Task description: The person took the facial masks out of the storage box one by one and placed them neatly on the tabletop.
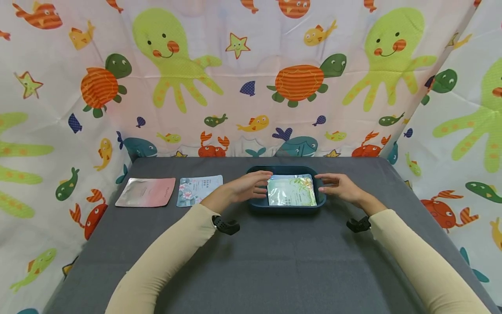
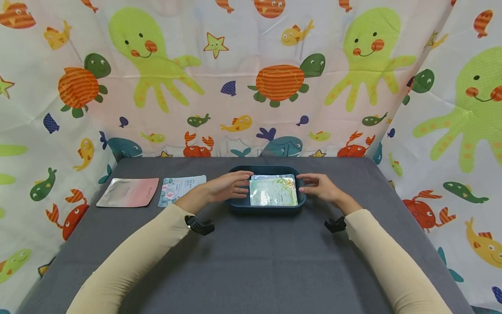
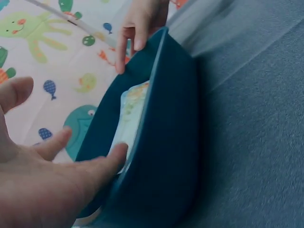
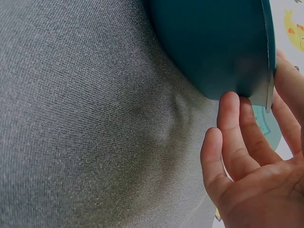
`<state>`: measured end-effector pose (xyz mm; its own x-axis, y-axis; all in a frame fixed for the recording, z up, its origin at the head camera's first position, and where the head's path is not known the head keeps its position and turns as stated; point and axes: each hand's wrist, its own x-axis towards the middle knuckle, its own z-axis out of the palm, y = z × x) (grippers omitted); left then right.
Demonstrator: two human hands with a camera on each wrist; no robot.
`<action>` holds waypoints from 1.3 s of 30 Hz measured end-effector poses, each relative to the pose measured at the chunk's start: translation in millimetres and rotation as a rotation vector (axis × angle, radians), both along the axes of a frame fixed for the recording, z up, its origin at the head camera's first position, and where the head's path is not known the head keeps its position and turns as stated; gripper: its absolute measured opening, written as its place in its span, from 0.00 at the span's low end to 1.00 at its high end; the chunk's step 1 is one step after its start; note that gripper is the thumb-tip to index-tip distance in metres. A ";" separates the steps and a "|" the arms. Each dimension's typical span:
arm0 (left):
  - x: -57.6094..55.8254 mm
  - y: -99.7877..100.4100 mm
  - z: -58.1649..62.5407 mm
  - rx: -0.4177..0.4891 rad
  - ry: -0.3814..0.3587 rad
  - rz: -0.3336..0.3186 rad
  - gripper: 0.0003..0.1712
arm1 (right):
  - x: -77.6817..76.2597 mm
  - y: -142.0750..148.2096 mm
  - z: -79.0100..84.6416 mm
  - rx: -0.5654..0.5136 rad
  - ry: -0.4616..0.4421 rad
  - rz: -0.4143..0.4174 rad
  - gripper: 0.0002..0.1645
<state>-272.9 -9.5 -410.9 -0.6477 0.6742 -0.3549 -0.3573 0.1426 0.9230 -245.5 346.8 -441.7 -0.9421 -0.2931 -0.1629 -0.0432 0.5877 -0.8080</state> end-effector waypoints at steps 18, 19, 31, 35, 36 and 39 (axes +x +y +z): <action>10.2 17.4 -11.8 -0.072 -0.067 0.107 0.31 | 3.1 -5.5 -1.2 -0.008 0.004 -0.003 0.34; 11.2 17.8 -11.0 -0.058 -0.061 0.119 0.30 | 2.9 -5.2 -1.2 -0.008 0.003 -0.006 0.34; 15.7 35.4 -16.0 -0.022 -0.023 0.209 0.27 | 1.7 -1.0 -0.1 0.007 -0.004 0.005 0.36; 17.3 40.2 -20.0 -0.109 0.130 0.088 0.27 | 1.2 -0.9 -1.0 0.006 -0.011 0.002 0.35; 17.3 41.2 -20.8 -0.124 0.166 0.062 0.28 | 0.9 -0.8 -1.1 0.005 -0.012 0.000 0.35; 16.0 45.3 -23.2 -0.151 0.246 -0.011 0.33 | 0.7 0.1 -0.7 0.003 -0.023 -0.009 0.34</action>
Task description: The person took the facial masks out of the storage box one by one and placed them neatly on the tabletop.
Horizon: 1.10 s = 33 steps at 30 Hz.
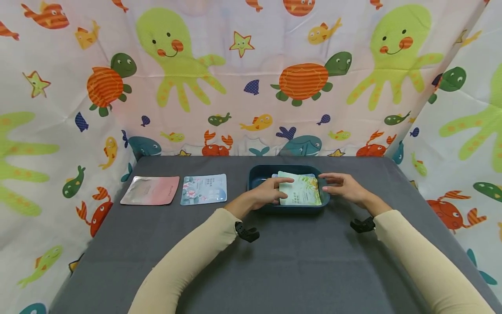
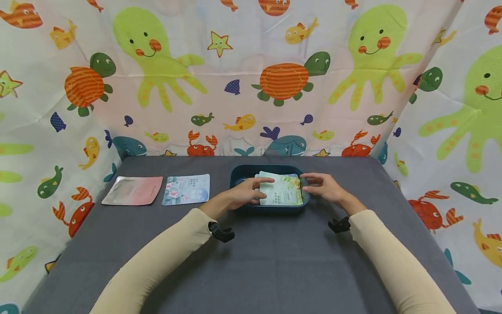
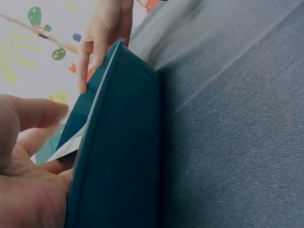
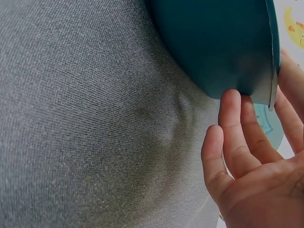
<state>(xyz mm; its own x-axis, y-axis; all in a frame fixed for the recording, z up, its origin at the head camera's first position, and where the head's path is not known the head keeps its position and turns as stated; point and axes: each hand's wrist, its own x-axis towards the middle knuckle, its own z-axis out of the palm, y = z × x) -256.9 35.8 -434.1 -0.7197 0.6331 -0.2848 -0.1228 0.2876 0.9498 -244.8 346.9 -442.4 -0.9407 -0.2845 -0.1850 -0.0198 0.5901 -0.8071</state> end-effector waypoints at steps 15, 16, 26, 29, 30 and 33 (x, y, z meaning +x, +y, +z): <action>4.4 8.0 5.5 -0.031 0.096 0.136 0.38 | 0.0 0.9 1.3 -0.012 -0.004 -0.010 0.35; 5.2 5.8 6.5 -0.035 0.108 0.147 0.38 | 0.3 0.4 0.4 -0.015 -0.008 -0.012 0.35; 4.3 -39.4 19.7 0.043 0.204 0.158 0.37 | 0.6 -0.8 -3.2 -0.031 -0.007 -0.009 0.35; 5.4 -57.0 23.4 0.100 0.184 0.147 0.37 | 1.6 -1.1 -0.7 -0.030 -0.009 -0.007 0.36; 5.9 -63.3 24.2 0.118 0.175 0.143 0.36 | 2.0 -1.6 -0.2 -0.031 -0.009 -0.007 0.36; 8.4 -84.0 25.7 0.147 0.176 0.113 0.36 | 2.7 -2.1 -1.8 -0.040 -0.011 -0.007 0.36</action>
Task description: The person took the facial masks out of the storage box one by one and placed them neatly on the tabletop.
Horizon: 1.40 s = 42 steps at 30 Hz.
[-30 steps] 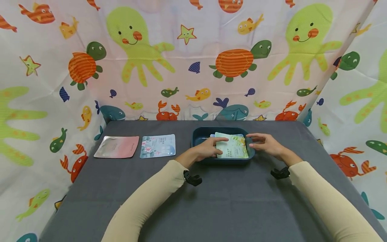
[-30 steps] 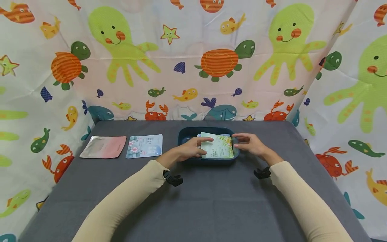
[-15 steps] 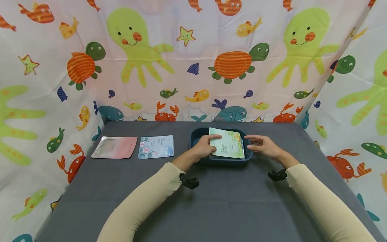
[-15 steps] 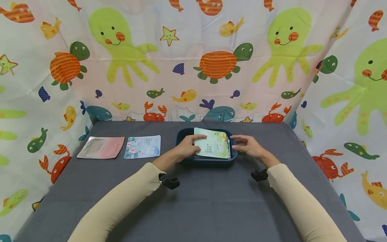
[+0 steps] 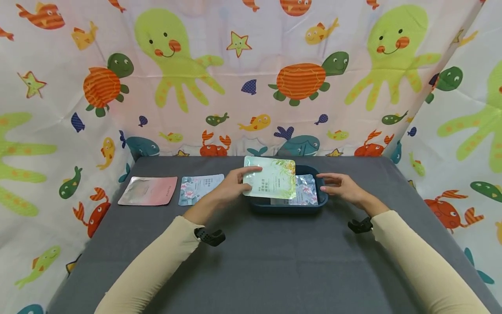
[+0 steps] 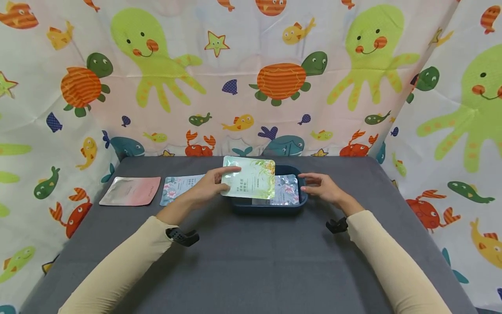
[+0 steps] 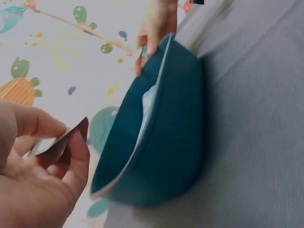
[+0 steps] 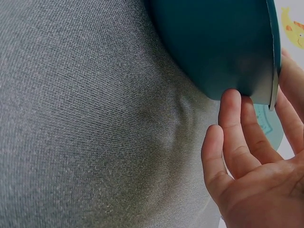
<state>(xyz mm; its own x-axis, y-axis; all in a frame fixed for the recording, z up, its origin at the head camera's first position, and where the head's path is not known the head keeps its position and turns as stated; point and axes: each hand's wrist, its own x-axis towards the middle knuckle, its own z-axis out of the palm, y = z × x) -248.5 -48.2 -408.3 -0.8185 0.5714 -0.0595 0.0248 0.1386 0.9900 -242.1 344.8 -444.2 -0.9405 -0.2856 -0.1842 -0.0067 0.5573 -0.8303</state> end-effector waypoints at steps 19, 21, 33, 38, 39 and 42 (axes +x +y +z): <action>28.3 -156.9 0.3 -0.182 -0.008 -0.047 0.37 | -1.1 5.7 -2.3 0.024 0.008 0.014 0.36; 31.8 -177.1 -2.5 -0.183 -0.014 -0.067 0.36 | -0.6 5.9 -2.4 0.027 0.008 0.010 0.36; 56.3 -284.2 -20.9 -0.226 -0.133 0.007 0.32 | 0.7 8.6 -1.0 0.030 0.020 0.002 0.36; 63.9 -311.5 -31.8 -0.276 -0.162 0.083 0.34 | 1.0 8.4 0.2 0.031 0.026 0.008 0.36; 65.2 -317.1 -33.6 -0.283 -0.168 0.093 0.35 | 0.3 7.6 0.1 0.031 0.027 0.013 0.36; 67.3 -330.6 -37.9 -0.290 -0.188 0.113 0.35 | -1.5 4.4 -0.6 0.028 0.023 0.024 0.36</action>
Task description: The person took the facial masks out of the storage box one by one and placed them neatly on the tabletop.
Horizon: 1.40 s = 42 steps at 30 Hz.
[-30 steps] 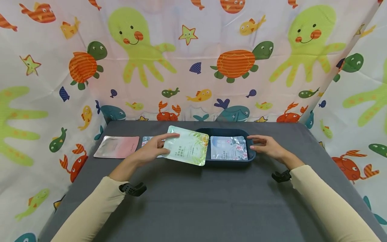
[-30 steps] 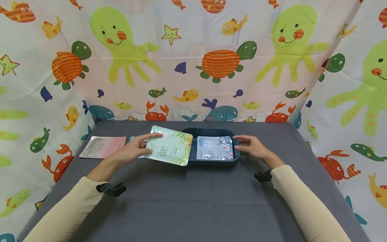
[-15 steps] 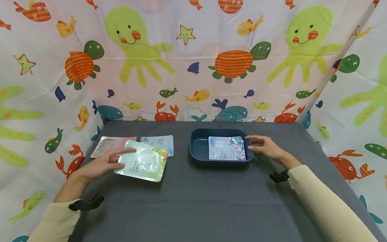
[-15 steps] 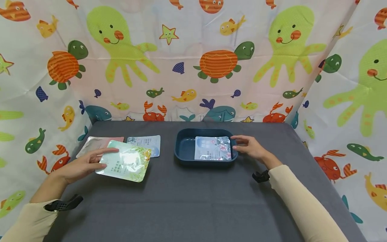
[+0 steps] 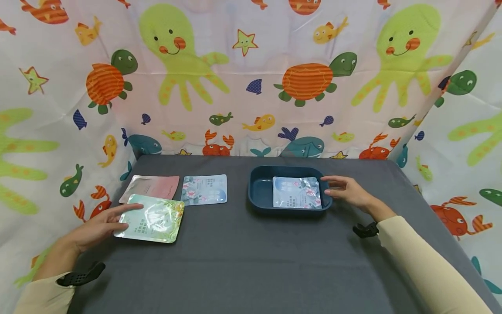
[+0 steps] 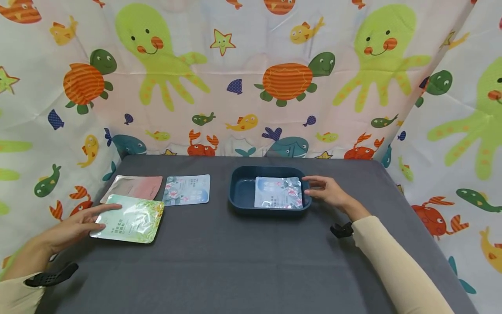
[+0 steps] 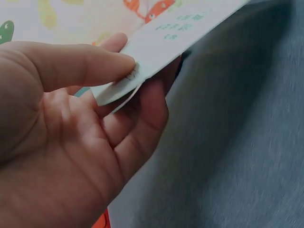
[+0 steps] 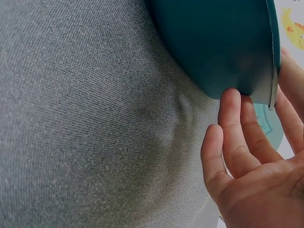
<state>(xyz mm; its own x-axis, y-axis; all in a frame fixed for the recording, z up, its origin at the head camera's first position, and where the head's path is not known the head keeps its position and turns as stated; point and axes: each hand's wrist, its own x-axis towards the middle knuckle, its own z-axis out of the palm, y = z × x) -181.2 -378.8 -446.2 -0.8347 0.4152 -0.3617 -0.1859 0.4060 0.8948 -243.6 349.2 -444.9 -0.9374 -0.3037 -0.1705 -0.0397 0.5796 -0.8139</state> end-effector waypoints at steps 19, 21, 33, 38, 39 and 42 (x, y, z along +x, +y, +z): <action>12.7 -38.2 -16.2 -0.105 0.028 -0.050 0.39 | 0.0 -3.6 -1.3 0.008 0.002 0.004 0.35; 12.1 -41.3 -17.4 -0.145 0.004 -0.047 0.41 | 0.1 -3.8 -1.6 0.009 0.000 0.001 0.35; 15.1 -46.1 -7.5 -0.244 -0.062 0.036 0.41 | -0.9 -0.6 -2.9 0.009 -0.005 0.008 0.36; 15.5 -42.5 -4.2 -0.261 -0.050 0.022 0.42 | -0.8 0.1 -1.2 0.006 -0.007 0.011 0.35; 15.5 -41.6 -3.9 -0.269 -0.050 0.024 0.42 | -0.8 0.4 -0.9 0.006 -0.006 0.011 0.35; 15.3 -39.2 -2.6 -0.292 -0.042 0.024 0.42 | -1.0 1.7 -0.2 0.009 -0.001 0.011 0.36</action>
<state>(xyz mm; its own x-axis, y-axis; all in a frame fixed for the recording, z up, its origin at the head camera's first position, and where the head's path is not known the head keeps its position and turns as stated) -165.9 -418.0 -448.8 -0.8250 0.2688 -0.4971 -0.2325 0.6403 0.7321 -244.5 350.9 -445.1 -0.9337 -0.3128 -0.1745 -0.0452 0.5862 -0.8089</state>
